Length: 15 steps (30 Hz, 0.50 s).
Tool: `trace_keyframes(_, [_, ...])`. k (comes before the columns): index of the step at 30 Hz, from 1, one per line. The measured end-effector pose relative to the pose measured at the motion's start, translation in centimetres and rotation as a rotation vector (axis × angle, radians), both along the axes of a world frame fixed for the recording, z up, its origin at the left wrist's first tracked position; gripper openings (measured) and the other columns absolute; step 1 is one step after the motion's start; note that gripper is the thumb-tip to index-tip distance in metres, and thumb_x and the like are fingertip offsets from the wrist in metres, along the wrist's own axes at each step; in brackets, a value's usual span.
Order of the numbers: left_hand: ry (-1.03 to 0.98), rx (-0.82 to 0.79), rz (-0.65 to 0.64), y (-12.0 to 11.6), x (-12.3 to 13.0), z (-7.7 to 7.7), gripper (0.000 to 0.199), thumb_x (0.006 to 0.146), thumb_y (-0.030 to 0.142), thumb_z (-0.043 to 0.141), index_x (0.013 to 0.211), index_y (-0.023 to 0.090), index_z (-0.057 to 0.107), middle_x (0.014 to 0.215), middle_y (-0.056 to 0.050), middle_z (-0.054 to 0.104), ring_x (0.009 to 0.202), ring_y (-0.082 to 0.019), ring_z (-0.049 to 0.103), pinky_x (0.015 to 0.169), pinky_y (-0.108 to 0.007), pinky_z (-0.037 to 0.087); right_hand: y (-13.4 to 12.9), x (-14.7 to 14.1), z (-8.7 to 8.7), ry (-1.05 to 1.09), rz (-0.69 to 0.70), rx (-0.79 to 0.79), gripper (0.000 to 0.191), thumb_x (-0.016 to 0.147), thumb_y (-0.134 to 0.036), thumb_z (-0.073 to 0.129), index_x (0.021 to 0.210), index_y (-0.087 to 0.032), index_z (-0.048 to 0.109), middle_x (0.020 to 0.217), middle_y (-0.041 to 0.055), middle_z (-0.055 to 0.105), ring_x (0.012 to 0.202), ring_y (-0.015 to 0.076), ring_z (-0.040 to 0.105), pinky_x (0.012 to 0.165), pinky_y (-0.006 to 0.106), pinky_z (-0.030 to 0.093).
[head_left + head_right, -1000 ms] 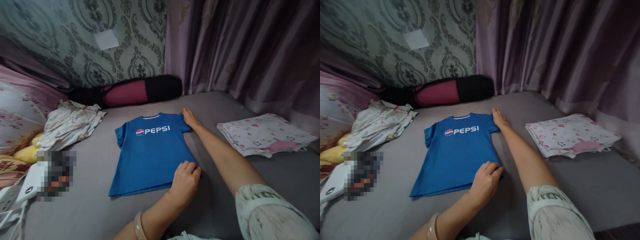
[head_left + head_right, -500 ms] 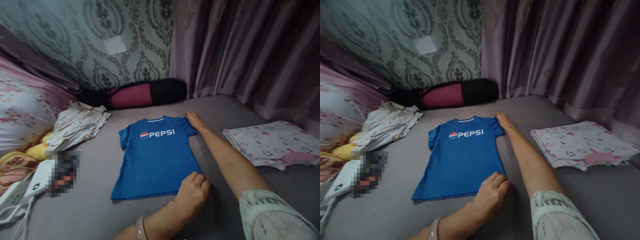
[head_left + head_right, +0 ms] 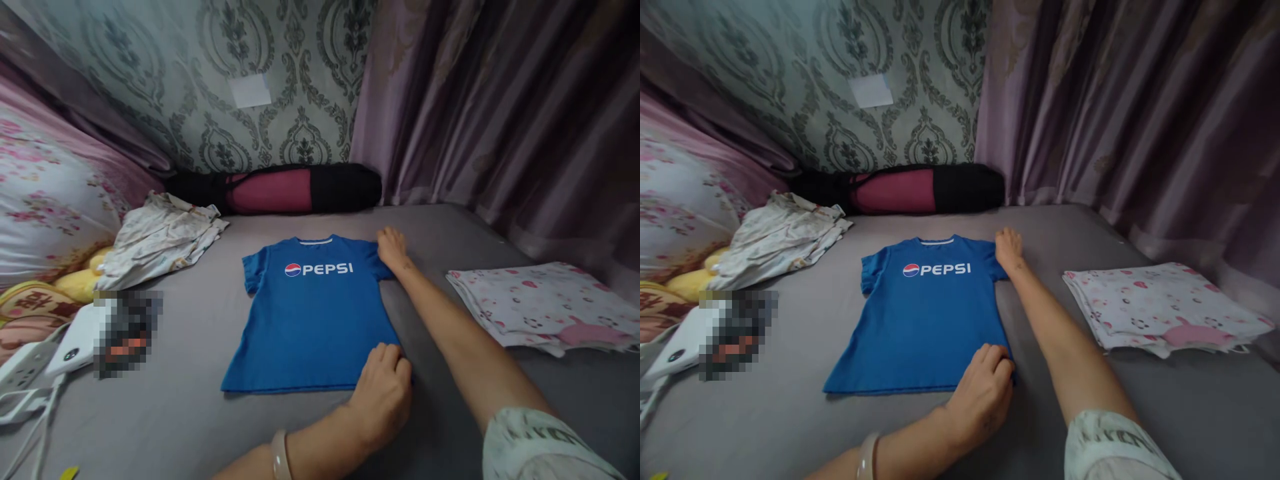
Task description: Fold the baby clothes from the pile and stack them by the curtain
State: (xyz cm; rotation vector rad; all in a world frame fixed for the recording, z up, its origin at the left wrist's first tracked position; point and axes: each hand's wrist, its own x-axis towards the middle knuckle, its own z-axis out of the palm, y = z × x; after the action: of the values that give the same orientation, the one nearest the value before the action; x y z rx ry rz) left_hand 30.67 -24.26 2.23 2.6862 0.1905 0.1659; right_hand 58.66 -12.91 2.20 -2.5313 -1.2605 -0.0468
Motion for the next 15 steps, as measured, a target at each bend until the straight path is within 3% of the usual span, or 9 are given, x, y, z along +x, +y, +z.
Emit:
trace_keyframes(4, [-0.079,0.007,0.021,-0.1,-0.3,-1.0,0.028,0.082,0.007,0.045,0.108,0.015,0.052,0.134,-0.013,0.048,0.127,-0.026,0.039,0.107,-0.047,0.039,0.4,-4.2,-0.8,-0.063,0.214,-0.068,0.054,0.099,-0.036,0.025,0.143,-0.01,0.04,0.151,0.0152,0.037,0.143,0.0272,0.023,0.116,0.044,0.017])
trace_keyframes(7, [-0.078,-0.016,-0.016,-0.1,-0.4,-1.5,0.037,0.08,0.004,0.042,0.114,0.014,0.051,0.14,-0.014,0.045,0.134,-0.025,0.034,0.111,-0.047,0.036,0.3,-5.0,-2.0,0.006,0.175,-0.162,0.064,0.099,-0.047,0.017,0.151,-0.01,0.027,0.158,0.0116,0.023,0.146,0.0259,0.013,0.117,0.048,0.009])
trace_keyframes(11, [-0.112,-0.05,-0.033,-0.1,-0.3,-1.4,0.029,0.082,0.004,0.042,0.106,0.014,0.054,0.133,-0.01,0.051,0.125,-0.021,0.043,0.108,-0.038,0.04,0.2,-4.5,-2.6,0.036,0.136,-0.23,0.067,0.098,-0.05,0.017,0.152,-0.011,0.025,0.159,0.0113,0.019,0.146,0.0273,0.013,0.117,0.05,0.008])
trace_keyframes(15, [-0.037,0.001,-0.006,-0.3,-0.2,-0.8,0.012,0.082,0.01,0.048,0.089,0.017,0.055,0.107,-0.007,0.057,0.096,-0.021,0.051,0.086,-0.034,0.049,1.3,-5.2,-1.9,-0.055,0.148,-0.195,0.064,0.098,-0.045,0.02,0.149,-0.009,0.03,0.158,0.0151,0.019,0.147,0.0275,0.01,0.116,0.053,0.003])
